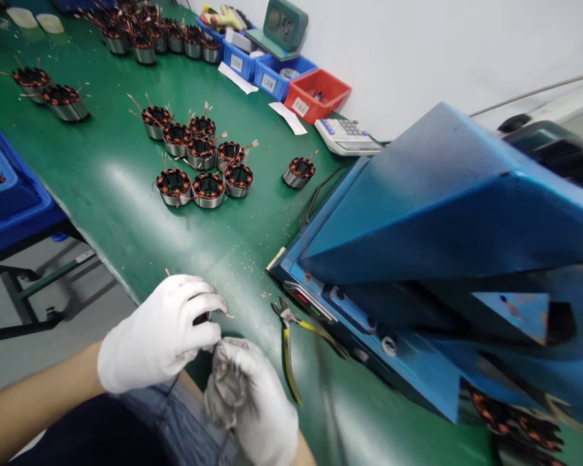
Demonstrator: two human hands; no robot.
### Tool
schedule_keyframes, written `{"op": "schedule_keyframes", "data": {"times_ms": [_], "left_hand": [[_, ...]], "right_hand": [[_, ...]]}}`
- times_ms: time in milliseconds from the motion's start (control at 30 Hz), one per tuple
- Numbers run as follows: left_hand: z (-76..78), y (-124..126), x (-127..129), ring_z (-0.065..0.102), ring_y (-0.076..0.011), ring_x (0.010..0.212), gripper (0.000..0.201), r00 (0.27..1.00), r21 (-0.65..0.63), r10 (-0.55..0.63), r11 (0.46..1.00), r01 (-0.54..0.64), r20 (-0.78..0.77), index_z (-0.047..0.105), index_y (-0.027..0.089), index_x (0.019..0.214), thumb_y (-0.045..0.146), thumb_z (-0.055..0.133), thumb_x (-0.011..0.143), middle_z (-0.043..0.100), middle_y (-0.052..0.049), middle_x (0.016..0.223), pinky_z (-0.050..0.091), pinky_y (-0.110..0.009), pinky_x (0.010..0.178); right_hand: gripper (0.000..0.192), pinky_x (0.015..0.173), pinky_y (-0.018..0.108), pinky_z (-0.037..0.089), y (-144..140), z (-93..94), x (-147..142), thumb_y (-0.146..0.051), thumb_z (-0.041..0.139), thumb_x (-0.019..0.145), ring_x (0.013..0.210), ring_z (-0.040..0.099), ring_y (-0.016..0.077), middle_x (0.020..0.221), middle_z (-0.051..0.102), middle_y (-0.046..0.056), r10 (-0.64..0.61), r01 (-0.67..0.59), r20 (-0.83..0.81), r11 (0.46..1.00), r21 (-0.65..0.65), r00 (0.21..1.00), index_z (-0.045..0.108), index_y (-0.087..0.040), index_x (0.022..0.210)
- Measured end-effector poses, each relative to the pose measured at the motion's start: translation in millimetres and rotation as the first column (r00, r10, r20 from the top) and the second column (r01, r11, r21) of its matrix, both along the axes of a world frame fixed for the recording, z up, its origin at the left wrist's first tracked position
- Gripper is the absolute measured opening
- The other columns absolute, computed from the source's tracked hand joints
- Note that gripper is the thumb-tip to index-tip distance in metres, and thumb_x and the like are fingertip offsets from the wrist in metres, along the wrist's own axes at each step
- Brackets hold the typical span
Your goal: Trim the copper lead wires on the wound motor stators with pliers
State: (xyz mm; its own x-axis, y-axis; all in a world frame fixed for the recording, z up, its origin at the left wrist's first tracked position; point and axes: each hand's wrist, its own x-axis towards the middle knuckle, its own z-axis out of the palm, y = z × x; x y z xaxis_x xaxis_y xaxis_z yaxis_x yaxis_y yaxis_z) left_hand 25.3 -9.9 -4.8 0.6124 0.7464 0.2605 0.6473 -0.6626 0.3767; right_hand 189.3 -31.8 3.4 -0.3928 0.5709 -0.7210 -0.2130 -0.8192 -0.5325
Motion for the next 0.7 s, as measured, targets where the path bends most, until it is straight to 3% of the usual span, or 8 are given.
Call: {"op": "schedule_keyframes", "data": {"times_ms": [67,133,233,300,367,533,600,700], "left_hand": [[0.5,0.0,-0.2,0.052,-0.0238,0.097,0.012,1.0,-0.009,0.008,1.0,-0.008,0.024,0.06,0.02,0.081,0.012,0.053,0.075,0.062,-0.005,0.107,0.041,-0.041,0.084],[0.5,0.1,-0.4,0.052,-0.0238,0.096,0.012,0.999,-0.017,0.01,1.0,-0.009,0.044,0.06,0.02,0.08,0.012,0.052,0.076,0.062,-0.005,0.106,0.041,-0.041,0.083],[0.1,0.6,-0.5,0.053,-0.0233,0.094,0.012,0.998,-0.027,0.014,1.0,-0.013,0.055,0.061,0.021,0.08,0.014,0.052,0.078,0.063,-0.005,0.105,0.041,-0.04,0.082],[-0.1,0.7,-0.3,0.053,-0.023,0.094,0.012,0.998,-0.028,0.013,1.0,-0.011,0.055,0.062,0.022,0.081,0.015,0.053,0.08,0.063,-0.005,0.104,0.041,-0.04,0.083],[-0.2,0.4,0.0,0.053,-0.0232,0.095,0.012,0.999,-0.022,0.011,1.0,-0.01,0.053,0.062,0.022,0.082,0.015,0.053,0.08,0.063,-0.005,0.105,0.041,-0.041,0.084],[-0.2,0.2,-0.7,0.054,-0.0232,0.093,0.01,0.999,0.012,0.031,0.999,-0.031,0.038,0.062,0.02,0.077,0.015,0.053,0.078,0.064,-0.006,0.103,0.042,-0.04,0.08],[-0.8,0.8,-0.7,0.055,-0.0236,0.093,0.011,0.998,-0.003,0.042,0.999,-0.042,0.035,0.062,0.02,0.076,0.015,0.053,0.078,0.064,-0.005,0.103,0.042,-0.039,0.078],[-1.6,-2.4,4.2,0.055,-0.0243,0.095,0.012,0.995,-0.022,0.076,0.997,-0.075,0.058,0.061,0.021,0.077,0.014,0.051,0.081,0.063,-0.004,0.104,0.042,-0.042,0.081]], "right_hand": [[0.027,0.035,0.022,0.033,3.2,3.5,7.1,-0.039,0.064,0.07,0.031,0.038,0.009,0.035,0.043,-0.007,0.159,-0.175,0.15,0.979,0.105,0.976,0.053,-0.021,0.053],[0.015,0.047,0.024,0.044,5.3,3.9,16.9,-0.032,0.066,0.072,0.047,0.057,0.0143,0.053,0.064,0.0,0.183,-0.395,0.514,0.854,0.339,0.838,0.062,-0.02,0.063],[0.01,0.063,0.031,0.051,4.7,-2.1,28.9,-0.021,0.062,0.078,0.066,0.066,0.0201,0.076,0.075,0.005,-0.207,-0.676,0.767,0.373,0.636,0.608,0.07,-0.022,0.085],[0.021,0.07,0.035,0.051,2.0,-8.5,29.7,-0.014,0.057,0.079,0.073,0.068,0.0224,0.081,0.076,0.008,-0.404,-0.729,0.693,0.087,0.679,0.597,0.071,-0.022,0.093],[0.019,0.069,0.036,0.051,-1.7,-14.3,22.7,-0.013,0.059,0.076,0.069,0.067,0.0225,0.076,0.075,0.008,-0.417,-0.644,0.65,0.178,0.744,0.636,0.071,-0.023,0.086],[0.031,0.035,0.027,0.035,-8.3,-14.6,0.9,-0.037,0.053,0.082,0.031,0.036,0.0119,0.037,0.036,-0.007,-0.201,-0.024,0.382,0.859,0.511,0.902,0.05,-0.024,0.053],[0.035,0.033,0.026,0.033,-10.5,-9.4,7.9,-0.044,0.061,0.074,0.031,0.027,0.0094,0.038,0.028,-0.01,-0.273,0.228,0.144,0.935,0.271,0.951,0.044,-0.025,0.049],[0.039,0.042,0.026,0.039,-19.4,-4.7,30.7,-0.044,0.073,0.066,0.038,0.035,0.0093,0.043,0.035,-0.008,-0.448,0.428,0.069,0.882,0.197,0.891,0.045,-0.023,0.048]]}}
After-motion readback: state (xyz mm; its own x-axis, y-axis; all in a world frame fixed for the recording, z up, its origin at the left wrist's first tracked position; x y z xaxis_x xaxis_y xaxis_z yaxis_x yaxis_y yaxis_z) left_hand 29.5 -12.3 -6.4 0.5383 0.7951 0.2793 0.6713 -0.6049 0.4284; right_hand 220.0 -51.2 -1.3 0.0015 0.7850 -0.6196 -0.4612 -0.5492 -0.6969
